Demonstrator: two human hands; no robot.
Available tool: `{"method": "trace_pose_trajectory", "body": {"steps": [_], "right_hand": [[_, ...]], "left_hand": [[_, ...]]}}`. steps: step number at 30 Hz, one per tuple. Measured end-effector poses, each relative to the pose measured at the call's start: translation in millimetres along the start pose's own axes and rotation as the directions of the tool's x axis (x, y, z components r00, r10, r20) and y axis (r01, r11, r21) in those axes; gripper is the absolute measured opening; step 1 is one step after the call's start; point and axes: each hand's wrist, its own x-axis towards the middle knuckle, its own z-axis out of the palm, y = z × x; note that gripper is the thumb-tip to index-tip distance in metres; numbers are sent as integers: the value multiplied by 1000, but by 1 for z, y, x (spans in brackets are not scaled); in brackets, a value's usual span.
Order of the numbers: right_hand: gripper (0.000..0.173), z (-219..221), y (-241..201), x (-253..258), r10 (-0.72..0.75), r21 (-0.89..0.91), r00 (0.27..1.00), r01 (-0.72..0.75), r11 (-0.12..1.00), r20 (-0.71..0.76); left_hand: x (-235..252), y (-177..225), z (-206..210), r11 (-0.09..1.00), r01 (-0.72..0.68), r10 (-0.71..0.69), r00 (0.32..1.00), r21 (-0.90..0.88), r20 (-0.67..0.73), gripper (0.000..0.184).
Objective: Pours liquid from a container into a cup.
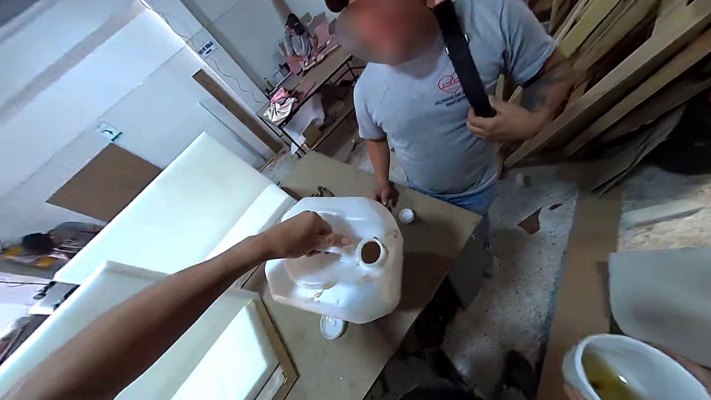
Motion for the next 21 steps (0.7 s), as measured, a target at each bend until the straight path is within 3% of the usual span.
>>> {"method": "trace_pose_trajectory", "body": {"steps": [2,5,7,12,17,21], "right_hand": [[103,6,-12,1,68,62,996,-72,995,61],[102,20,13,-5,40,142,988,-62,988,152],[101,30,28,-8,49,134,976,-79,988,214],[99,63,44,2,77,9,961,-82,997,265],[100,103,63,15,100,-40,910,-92,995,402],[98,119,66,8,109,-16,943,-110,994,315]], "left_hand": [[7,12,2,978,-77,73,997,196,31,59],[17,27,9,858,-82,39,995,506,95,68],[23,31,19,788,-109,41,991,606,124,70],[30,40,59,772,-151,64,985,618,161,68],[25,38,93,772,-136,225,972,621,-67,66],[30,57,112,718,-163,341,930,676,-138,61]]}}
